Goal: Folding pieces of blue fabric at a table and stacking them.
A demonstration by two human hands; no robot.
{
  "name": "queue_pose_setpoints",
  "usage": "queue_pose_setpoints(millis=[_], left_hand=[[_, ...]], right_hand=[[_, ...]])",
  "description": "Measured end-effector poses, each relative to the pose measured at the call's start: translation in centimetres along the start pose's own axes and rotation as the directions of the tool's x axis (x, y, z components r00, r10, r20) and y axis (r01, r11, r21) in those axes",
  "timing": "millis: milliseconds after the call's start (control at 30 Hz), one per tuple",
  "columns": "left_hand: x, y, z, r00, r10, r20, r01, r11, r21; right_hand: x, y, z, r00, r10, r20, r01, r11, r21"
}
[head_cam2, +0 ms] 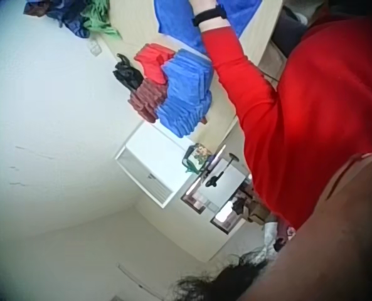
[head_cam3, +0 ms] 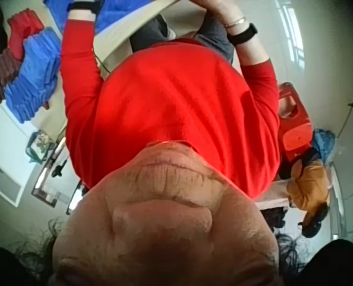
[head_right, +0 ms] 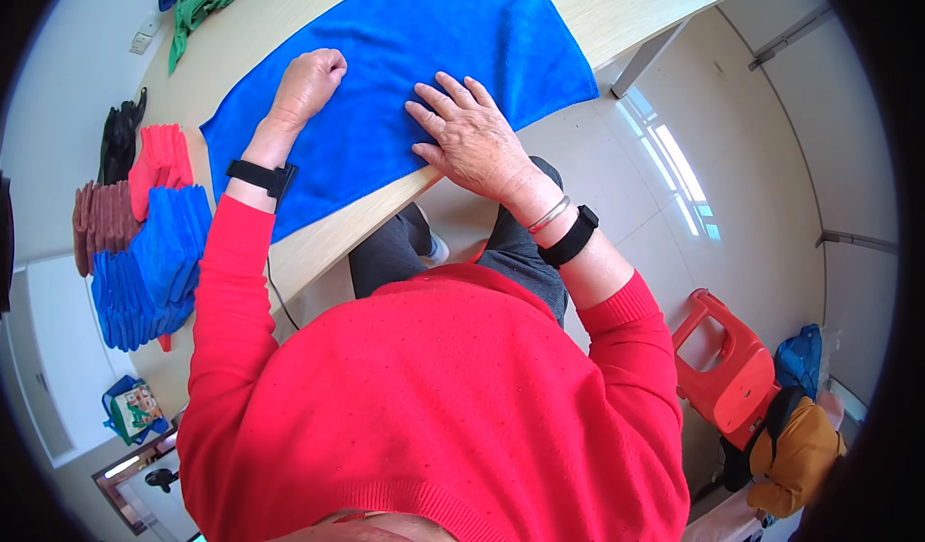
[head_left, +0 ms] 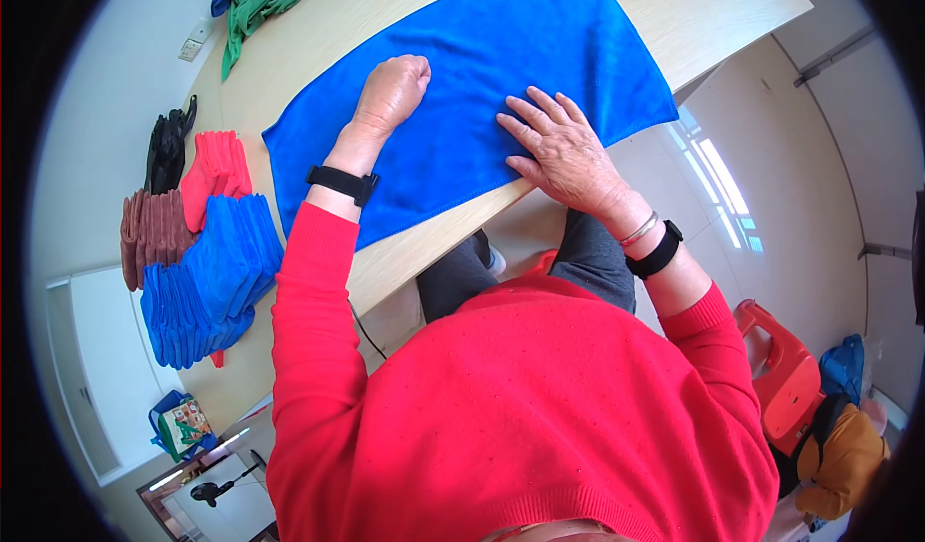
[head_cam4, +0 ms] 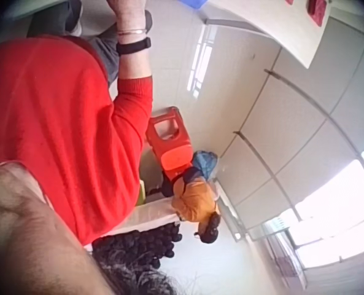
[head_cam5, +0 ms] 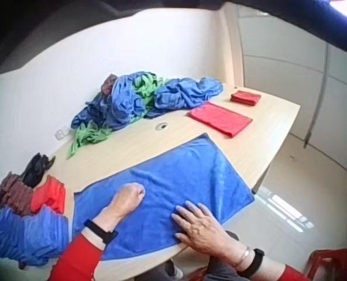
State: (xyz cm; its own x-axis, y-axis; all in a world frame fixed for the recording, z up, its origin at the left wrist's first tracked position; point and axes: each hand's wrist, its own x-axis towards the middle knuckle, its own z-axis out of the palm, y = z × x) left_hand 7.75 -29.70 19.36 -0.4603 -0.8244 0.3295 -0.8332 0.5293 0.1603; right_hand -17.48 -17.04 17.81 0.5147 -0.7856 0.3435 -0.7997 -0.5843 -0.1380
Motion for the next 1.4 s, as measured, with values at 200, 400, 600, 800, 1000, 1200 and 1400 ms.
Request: queue_pose_setpoints(millis=[200, 400, 600, 800, 1000, 1200, 1400], left_hand=[[0.3, 0.2, 0.7, 0.998, 0.064, -0.008, -0.063, 0.99, 0.125], [-0.6, -2.7, -0.9, 0.857, -0.463, 0.227, 0.455, 0.471, -0.756], [-1.2, -0.8, -1.9, 0.89, -0.394, 0.231, 0.396, 0.415, -0.819], [2.5, 13.6, -1.0, 0.981, 0.026, 0.193, 0.162, 0.439, -0.884], [0.7, 28.8, 11.4, 0.865, 0.445, -0.231, -0.466, 0.544, -0.698], [-0.7, 30.9, 11.3, 0.714, 0.693, -0.099, -0.659, 0.617, -0.43], [-1.4, 29.3, 12.7, 0.803, 0.393, -0.448, -0.592, 0.608, -0.529]], right_hand=[[-0.1, 0.5, 0.3, 1.0, -0.002, -0.005, 0.002, 1.0, -0.005], [-0.2, 0.8, 0.8, 1.0, -0.009, -0.007, 0.009, 1.0, -0.012], [-0.6, 1.9, 1.4, 1.0, 0.014, -0.019, -0.014, 1.0, -0.027], [-0.9, 3.0, 4.0, 0.999, 0.018, -0.035, -0.018, 1.0, 0.018], [0.1, 2.7, 7.4, 0.993, 0.018, -0.119, -0.013, 0.999, 0.044], [-0.1, 3.0, 7.9, 0.989, 0.029, -0.143, -0.023, 0.999, 0.041], [0.5, 2.7, 8.2, 0.977, -0.006, -0.212, 0.042, 0.986, 0.164]])
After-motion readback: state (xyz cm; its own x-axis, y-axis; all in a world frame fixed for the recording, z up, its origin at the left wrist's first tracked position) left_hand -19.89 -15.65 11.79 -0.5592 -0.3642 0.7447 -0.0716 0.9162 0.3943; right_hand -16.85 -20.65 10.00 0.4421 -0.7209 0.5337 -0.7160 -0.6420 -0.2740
